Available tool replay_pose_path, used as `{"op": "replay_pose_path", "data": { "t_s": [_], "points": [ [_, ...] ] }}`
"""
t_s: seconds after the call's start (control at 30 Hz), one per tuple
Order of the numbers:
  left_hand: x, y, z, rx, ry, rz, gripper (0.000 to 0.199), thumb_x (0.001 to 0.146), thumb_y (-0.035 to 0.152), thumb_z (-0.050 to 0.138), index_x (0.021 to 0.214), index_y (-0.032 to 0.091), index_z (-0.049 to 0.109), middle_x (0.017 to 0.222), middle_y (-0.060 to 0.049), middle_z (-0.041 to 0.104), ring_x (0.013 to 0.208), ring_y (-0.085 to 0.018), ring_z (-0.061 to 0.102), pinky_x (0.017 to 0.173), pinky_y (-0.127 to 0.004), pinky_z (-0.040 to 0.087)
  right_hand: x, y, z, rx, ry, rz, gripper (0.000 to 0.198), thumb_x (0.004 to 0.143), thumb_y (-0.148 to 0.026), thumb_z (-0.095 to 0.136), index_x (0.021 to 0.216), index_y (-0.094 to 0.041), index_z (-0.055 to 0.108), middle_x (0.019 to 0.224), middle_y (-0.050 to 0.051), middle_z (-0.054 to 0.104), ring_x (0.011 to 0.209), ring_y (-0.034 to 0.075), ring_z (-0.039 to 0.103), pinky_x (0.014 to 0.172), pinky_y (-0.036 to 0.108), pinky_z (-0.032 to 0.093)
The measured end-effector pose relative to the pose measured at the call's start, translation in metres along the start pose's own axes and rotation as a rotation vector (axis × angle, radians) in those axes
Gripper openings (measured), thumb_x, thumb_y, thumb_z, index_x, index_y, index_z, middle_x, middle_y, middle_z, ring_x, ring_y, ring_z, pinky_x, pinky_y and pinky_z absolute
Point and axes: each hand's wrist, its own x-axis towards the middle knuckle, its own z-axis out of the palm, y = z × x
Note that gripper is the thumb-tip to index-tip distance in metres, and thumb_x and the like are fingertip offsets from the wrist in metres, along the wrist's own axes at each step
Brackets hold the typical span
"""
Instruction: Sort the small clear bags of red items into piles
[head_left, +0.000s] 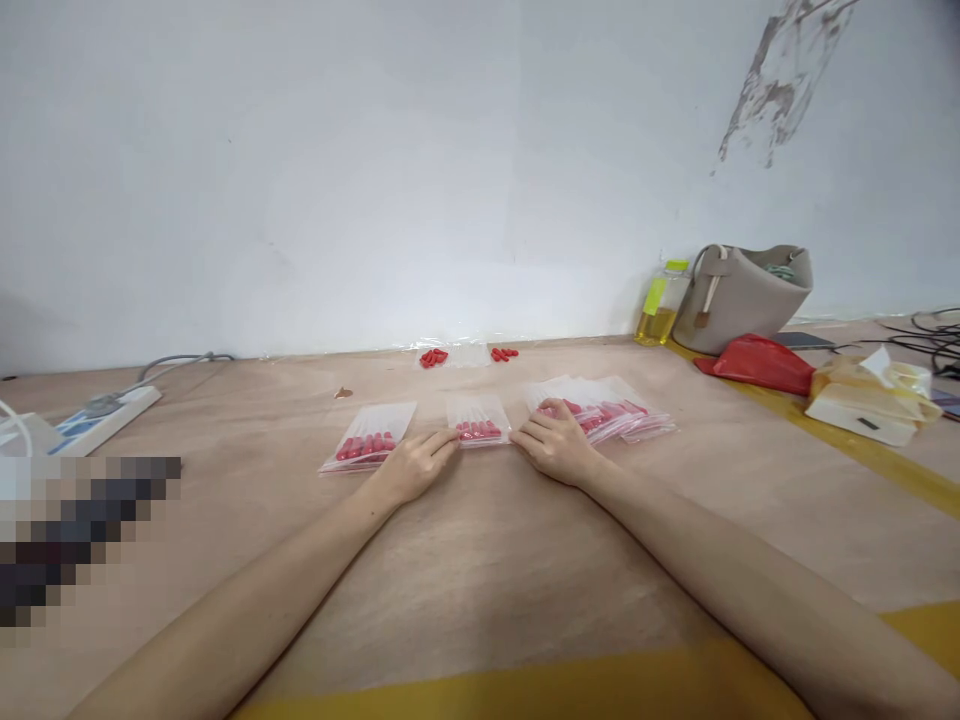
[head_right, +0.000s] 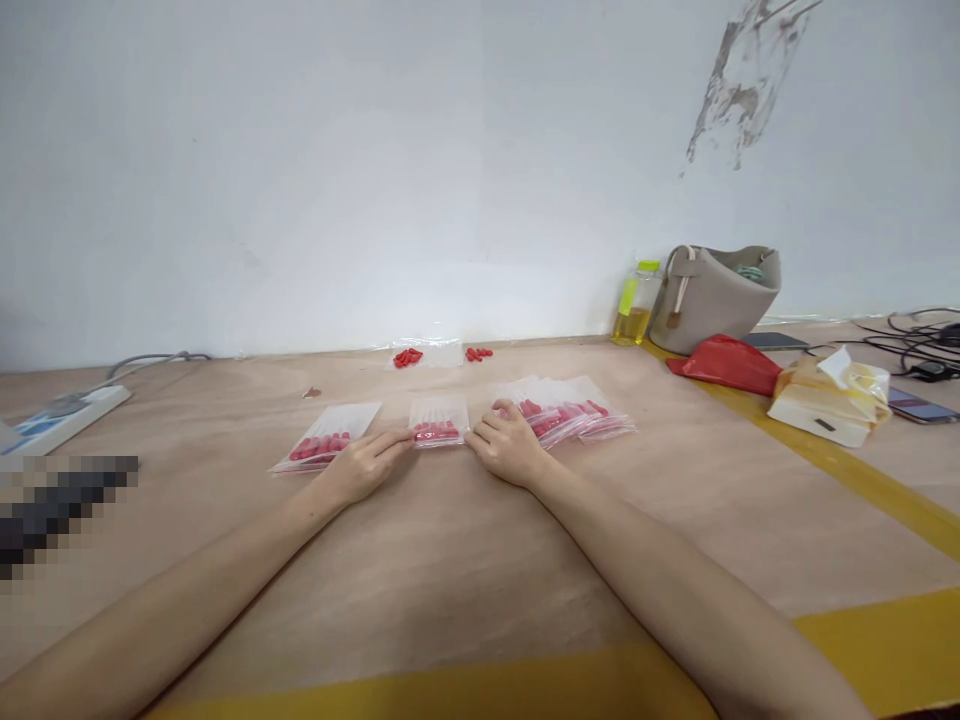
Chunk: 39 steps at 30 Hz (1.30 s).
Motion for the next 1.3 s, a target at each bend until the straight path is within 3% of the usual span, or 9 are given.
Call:
{"op": "replay_pose_path", "data": {
  "t_s": [0.27,0.43,0.7,0.87,1.07,1.3],
  "points": [
    [0.002,0.0,0.005,0.002,-0.015,-0.142,0.02,0.085,0.015,0.038,0.08,0.015,0.057,0.083,-0.005,0.064,0.073,-0.015,0.061,0.063,-0.026,0.051,0.001,-0.001,-0.005,-0.087,0.026,-0.03,0.031,0.084,-0.008,0.034,0.067,-0.019,0.057,0.061,-0.001,0.053,0.063,0.01,0.04,0.085,0.034,0.024],
    [-0.002,-0.001,0.002,-0.049,-0.037,-0.111,0.025,0.084,0.009,0.034,0.092,0.016,0.056,0.096,-0.006,0.063,0.085,-0.015,0.06,0.075,-0.028,0.051,0.0,-0.001,-0.004,-0.04,0.022,0.002,0.03,0.084,-0.01,0.034,0.066,-0.019,0.057,0.061,-0.001,0.053,0.063,0.01,0.041,0.086,0.034,0.023],
    [-0.011,-0.002,0.008,-0.168,0.081,-0.165,0.023,0.084,0.011,0.04,0.104,0.015,0.052,0.106,-0.007,0.059,0.099,-0.014,0.055,0.088,-0.028,0.047,0.0,-0.001,-0.005,0.075,0.041,0.078,0.024,0.084,-0.019,0.038,0.071,-0.018,0.058,0.065,0.0,0.056,0.066,0.011,0.045,0.086,0.034,0.023],
    [-0.011,-0.003,0.008,-0.186,0.055,-0.159,0.028,0.084,0.009,0.036,0.107,0.016,0.051,0.106,-0.007,0.06,0.1,-0.014,0.055,0.087,-0.028,0.047,0.0,-0.002,-0.006,0.069,0.023,0.064,0.022,0.082,-0.021,0.04,0.07,-0.018,0.058,0.067,0.001,0.056,0.068,0.013,0.045,0.086,0.035,0.023],
    [-0.006,0.001,0.004,-0.123,0.022,-0.156,0.024,0.082,0.006,0.036,0.094,0.016,0.054,0.094,-0.005,0.064,0.086,-0.014,0.06,0.073,-0.026,0.051,0.0,-0.002,-0.006,0.04,0.012,0.064,0.024,0.083,-0.022,0.039,0.069,-0.018,0.058,0.066,0.001,0.055,0.067,0.012,0.043,0.086,0.035,0.023],
    [-0.004,0.003,0.004,-0.188,0.102,-0.169,0.019,0.084,0.011,0.042,0.098,0.016,0.053,0.097,-0.005,0.063,0.091,-0.012,0.058,0.082,-0.026,0.05,0.002,-0.005,-0.002,0.057,0.037,0.035,0.024,0.085,-0.02,0.039,0.073,-0.019,0.06,0.065,0.0,0.058,0.068,0.012,0.046,0.086,0.034,0.024]
  ]
}}
